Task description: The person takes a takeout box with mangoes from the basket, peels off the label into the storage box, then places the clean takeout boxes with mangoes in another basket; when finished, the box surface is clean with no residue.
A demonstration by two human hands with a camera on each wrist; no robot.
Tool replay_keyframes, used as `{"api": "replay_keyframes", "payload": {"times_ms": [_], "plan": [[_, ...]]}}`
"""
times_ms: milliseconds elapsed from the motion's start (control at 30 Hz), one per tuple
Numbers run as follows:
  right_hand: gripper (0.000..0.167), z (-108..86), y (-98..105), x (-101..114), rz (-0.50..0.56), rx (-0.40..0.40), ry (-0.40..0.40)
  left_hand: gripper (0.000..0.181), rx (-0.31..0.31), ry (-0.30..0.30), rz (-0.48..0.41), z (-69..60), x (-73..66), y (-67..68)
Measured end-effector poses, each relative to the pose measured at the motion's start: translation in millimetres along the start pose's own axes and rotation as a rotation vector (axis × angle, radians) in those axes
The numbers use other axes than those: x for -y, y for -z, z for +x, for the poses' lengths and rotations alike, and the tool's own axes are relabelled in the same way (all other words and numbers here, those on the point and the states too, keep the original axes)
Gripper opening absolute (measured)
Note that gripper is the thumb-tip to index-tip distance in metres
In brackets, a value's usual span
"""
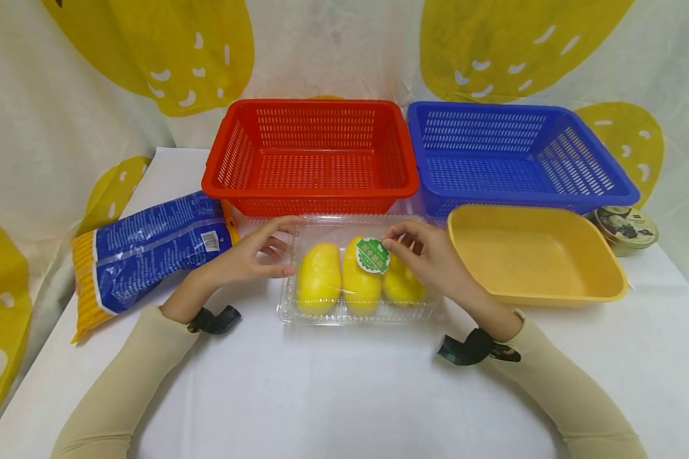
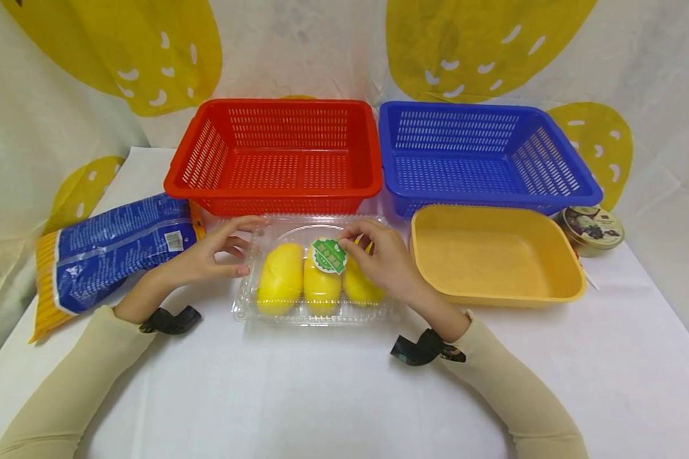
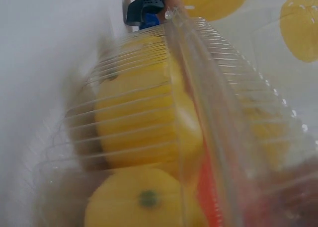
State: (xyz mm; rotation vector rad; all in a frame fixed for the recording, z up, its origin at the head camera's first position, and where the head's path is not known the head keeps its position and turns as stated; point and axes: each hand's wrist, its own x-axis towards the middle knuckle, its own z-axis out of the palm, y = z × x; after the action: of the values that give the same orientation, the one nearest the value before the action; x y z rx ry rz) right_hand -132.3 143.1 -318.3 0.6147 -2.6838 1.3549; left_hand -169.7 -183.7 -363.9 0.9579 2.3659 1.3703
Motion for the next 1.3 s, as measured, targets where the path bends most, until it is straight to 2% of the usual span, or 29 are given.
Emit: {"api": "replay_keyframes", "payload": {"times_ms": [433, 667, 967, 1300], "plan": [[0.017, -8.3, 20, 5, 0.124, 0.025, -0.137, 0.080, 0.003, -0.007, 0.006, 0.6, 1.3, 0.7], [0.020, -14.9, 36, 1, 0.092, -0.035, -0.196, 0.081, 0.006, 0.023, 0.009, -0.1, 0.3, 0.6], [0.013, -21.9, 61, -10, 0.177, -0.138, -0.127, 0.082, 0.007, 0.040, -0.002, -1.7, 0.2, 0.0], [0.004, -31.2, 87, -28, 0.176, -0.174, -0.274, 0.083, 0.010, 0.028, -0.014, -1.2, -1.6, 0.7]]}}
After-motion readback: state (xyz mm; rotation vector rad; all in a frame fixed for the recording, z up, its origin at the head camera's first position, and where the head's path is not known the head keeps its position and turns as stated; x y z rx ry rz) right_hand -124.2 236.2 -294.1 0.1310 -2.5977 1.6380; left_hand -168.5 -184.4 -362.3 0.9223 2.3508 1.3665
